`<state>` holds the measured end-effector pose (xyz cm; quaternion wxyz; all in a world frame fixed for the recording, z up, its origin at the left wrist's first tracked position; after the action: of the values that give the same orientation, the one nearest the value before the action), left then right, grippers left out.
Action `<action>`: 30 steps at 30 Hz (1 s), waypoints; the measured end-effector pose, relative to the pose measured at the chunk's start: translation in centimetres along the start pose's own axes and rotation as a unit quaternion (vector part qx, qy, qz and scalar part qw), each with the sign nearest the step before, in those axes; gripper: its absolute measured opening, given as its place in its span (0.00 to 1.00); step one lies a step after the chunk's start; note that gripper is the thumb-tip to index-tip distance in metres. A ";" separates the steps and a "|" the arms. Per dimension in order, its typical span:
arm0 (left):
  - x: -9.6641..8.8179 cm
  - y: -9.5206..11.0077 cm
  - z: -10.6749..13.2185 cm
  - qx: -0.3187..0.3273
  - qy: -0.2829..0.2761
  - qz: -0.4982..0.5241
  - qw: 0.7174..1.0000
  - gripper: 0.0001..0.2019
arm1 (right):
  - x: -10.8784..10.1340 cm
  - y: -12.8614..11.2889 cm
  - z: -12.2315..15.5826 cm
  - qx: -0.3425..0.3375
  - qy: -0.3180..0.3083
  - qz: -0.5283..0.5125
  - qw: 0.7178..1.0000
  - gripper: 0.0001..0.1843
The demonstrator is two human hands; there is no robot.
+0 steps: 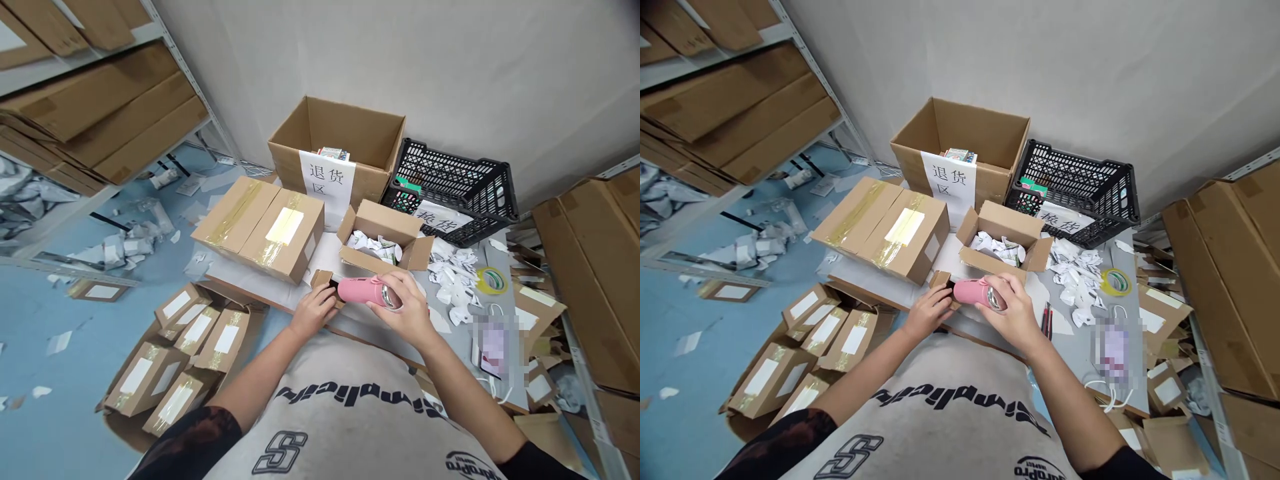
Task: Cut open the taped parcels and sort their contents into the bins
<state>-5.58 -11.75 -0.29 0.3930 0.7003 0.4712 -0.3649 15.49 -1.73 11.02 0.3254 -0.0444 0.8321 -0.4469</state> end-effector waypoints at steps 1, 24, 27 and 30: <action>-0.5 -0.1 -0.4 0.008 -0.026 0.012 1.000 0.11 | 0.2 0.1 0.2 -0.002 0.000 0.007 1.000 0.26; 0.5 -4.6 -5.2 0.123 -0.223 -0.008 0.967 0.27 | 0.3 -1.0 2.6 -0.002 -0.001 0.007 1.000 0.25; 0.5 -4.6 -5.1 0.136 -0.202 -0.018 0.970 0.24 | 0.5 -1.2 3.0 0.004 -0.010 0.001 1.000 0.25; 0.5 -4.2 -5.4 0.139 -0.200 -0.037 0.969 0.23 | 0.7 -1.2 2.9 0.003 -0.012 -0.002 1.000 0.25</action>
<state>-8.69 -5.74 0.70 0.3645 0.6427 0.3531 -0.5739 16.38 -4.77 10.53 0.3349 -0.0505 0.8269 -0.4490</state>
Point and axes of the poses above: each hand's wrist, its own z-axis away from the middle knuckle, its own x-axis out of the palm, y = z × x, the point moved 3 cm from there along -z, towards the middle knuckle, and after that the axes turned 12 degrees about -z, right-handed, at the moved point
